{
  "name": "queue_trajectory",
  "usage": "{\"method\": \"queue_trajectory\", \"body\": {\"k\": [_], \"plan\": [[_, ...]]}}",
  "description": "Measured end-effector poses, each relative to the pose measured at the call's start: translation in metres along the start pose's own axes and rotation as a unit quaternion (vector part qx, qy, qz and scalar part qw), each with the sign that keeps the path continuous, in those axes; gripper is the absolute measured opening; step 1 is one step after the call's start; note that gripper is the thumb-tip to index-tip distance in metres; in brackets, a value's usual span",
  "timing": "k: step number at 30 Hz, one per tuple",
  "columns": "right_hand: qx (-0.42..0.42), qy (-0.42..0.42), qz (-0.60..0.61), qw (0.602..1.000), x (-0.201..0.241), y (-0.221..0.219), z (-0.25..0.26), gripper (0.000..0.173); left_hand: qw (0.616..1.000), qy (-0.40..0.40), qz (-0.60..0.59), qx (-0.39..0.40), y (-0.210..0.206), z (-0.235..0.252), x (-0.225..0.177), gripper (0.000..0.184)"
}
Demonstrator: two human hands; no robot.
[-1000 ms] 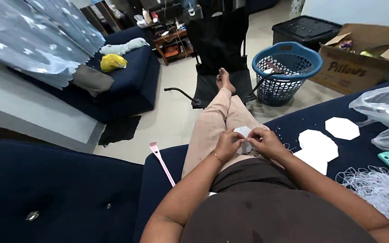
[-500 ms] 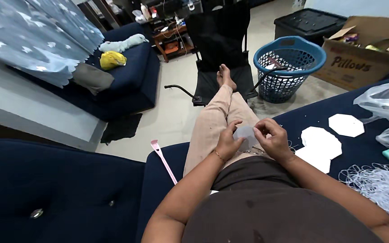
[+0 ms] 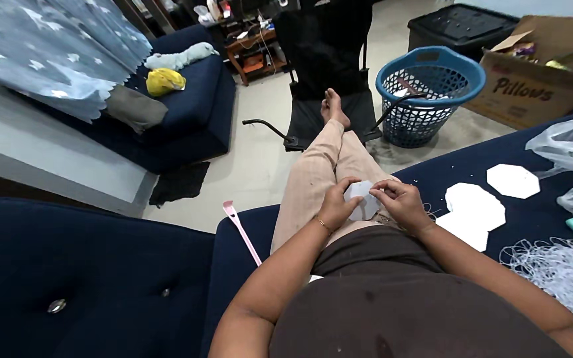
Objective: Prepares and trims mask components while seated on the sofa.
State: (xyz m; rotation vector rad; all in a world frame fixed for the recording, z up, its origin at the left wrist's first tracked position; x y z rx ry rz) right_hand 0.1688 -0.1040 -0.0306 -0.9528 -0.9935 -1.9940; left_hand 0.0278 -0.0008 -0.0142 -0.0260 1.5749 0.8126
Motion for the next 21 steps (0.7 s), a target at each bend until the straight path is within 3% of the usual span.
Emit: {"method": "queue_trajectory", "body": {"k": [5,14,21], "plan": [[-0.003,0.020,0.035,0.999,0.0074,-0.0007,0.0010,0.014,1.000,0.002,-0.021,0.005,-0.0003,0.0002,0.0005,0.038],[-0.026,0.110,-0.102,0.988,0.0109,-0.0049,-0.0003,0.020,0.999,-0.046,0.009,-0.004,-0.0029,-0.0016,-0.0056,0.035],[-0.027,0.115,-0.130,0.984,0.0100,-0.0076,-0.0009,0.020,0.998,-0.056,0.028,-0.012,-0.0035,-0.0029,-0.0074,0.035]]}}
Point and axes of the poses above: each hand's wrist, its own z-axis towards the middle knuckle, its own y-axis out of the back of the hand, x = y × z, the point moved 5 cm from there along z, towards the middle knuckle, and after that the axes turned 9 degrees about x, right-handed, at the moved point
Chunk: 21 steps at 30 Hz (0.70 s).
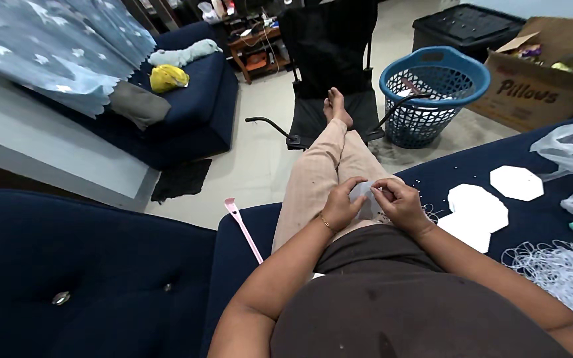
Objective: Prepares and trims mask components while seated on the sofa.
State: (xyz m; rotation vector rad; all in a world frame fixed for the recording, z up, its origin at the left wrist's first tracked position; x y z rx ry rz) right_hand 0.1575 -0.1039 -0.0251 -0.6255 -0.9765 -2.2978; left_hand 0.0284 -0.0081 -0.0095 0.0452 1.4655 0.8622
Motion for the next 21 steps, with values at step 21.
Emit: {"method": "queue_trajectory", "body": {"k": [21], "plan": [[-0.003,0.001,-0.029,1.000,0.0011,0.0000,0.0004,0.020,0.999,-0.016,0.051,0.010,-0.0022,0.0006,-0.0062,0.034]]}}
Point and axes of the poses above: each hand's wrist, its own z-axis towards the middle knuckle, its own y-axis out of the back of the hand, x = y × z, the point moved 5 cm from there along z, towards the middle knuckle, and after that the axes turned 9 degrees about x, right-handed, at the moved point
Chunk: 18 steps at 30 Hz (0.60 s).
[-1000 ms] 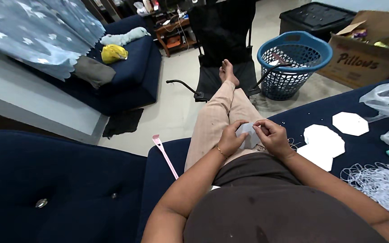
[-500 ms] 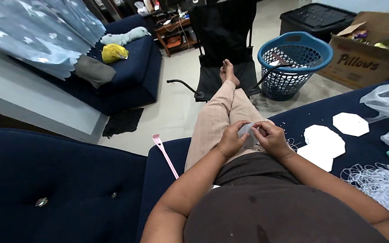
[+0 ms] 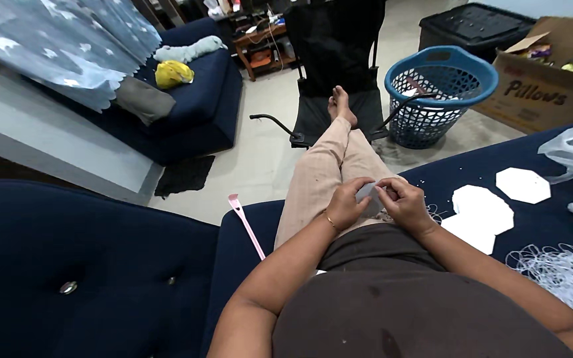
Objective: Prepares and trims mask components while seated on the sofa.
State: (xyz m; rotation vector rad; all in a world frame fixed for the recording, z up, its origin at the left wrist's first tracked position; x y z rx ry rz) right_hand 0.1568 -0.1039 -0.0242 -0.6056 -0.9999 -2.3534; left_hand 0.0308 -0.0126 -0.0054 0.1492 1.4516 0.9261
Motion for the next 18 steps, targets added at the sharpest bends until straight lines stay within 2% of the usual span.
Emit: {"method": "queue_trajectory", "body": {"k": [8,13,16,18], "plan": [[0.001,0.000,-0.008,1.000,-0.001,0.001,-0.002,0.020,1.000,0.009,-0.003,0.010,-0.002,0.001,0.000,0.033],[0.005,0.011,0.010,1.000,-0.002,0.005,-0.003,0.019,0.998,0.048,-0.024,0.017,-0.002,0.000,0.000,0.021],[-0.010,-0.023,0.056,0.998,-0.004,0.015,-0.003,0.028,1.000,0.012,0.017,-0.019,0.000,-0.001,-0.003,0.018],[-0.001,-0.098,0.104,0.990,-0.010,0.023,-0.002,0.034,0.994,-0.057,0.081,-0.055,0.000,-0.004,-0.010,0.015]]}}
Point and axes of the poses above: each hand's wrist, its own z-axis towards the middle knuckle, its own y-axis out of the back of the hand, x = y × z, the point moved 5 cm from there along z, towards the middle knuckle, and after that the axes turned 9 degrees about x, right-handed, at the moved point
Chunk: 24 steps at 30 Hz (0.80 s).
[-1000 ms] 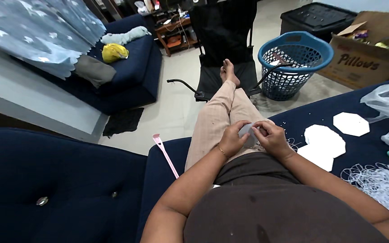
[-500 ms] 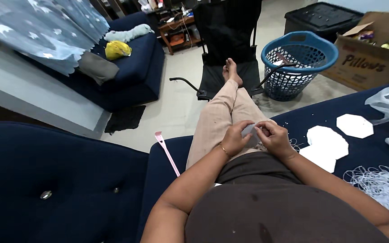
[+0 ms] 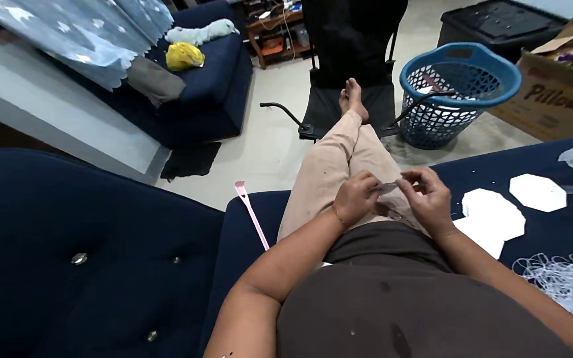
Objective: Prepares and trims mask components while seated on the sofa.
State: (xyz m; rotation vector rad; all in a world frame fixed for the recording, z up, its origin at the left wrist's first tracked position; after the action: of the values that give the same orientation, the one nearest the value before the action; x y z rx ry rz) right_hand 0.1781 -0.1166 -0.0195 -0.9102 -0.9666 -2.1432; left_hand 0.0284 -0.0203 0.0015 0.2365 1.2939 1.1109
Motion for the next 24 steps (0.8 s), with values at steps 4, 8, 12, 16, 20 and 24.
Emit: {"method": "queue_trajectory", "body": {"k": [4,8,12,16,20,24], "plan": [[0.100,-0.192,0.158,0.963,-0.011,0.001,0.006,0.044,0.977,-0.151,0.127,-0.083,0.004,-0.006,-0.019,0.013],[0.157,-0.245,0.270,0.918,0.000,0.002,0.010,0.054,0.948,-0.209,0.218,-0.096,0.003,-0.009,-0.029,0.016],[0.157,-0.249,0.300,0.907,0.001,0.000,0.012,0.064,0.930,-0.236,0.268,-0.087,-0.001,-0.010,-0.030,0.016],[0.099,-0.267,0.310,0.907,-0.007,0.000,0.012,0.056,0.965,-0.178,0.187,-0.046,-0.001,-0.007,-0.021,0.023],[0.030,-0.249,0.290,0.923,-0.016,0.005,0.011,0.033,0.997,-0.029,-0.064,0.030,0.004,0.002,-0.001,0.103],[0.026,-0.204,0.238,0.949,-0.019,0.005,0.008,0.021,0.961,0.115,-0.247,0.054,0.001,0.003,0.009,0.078]]}}
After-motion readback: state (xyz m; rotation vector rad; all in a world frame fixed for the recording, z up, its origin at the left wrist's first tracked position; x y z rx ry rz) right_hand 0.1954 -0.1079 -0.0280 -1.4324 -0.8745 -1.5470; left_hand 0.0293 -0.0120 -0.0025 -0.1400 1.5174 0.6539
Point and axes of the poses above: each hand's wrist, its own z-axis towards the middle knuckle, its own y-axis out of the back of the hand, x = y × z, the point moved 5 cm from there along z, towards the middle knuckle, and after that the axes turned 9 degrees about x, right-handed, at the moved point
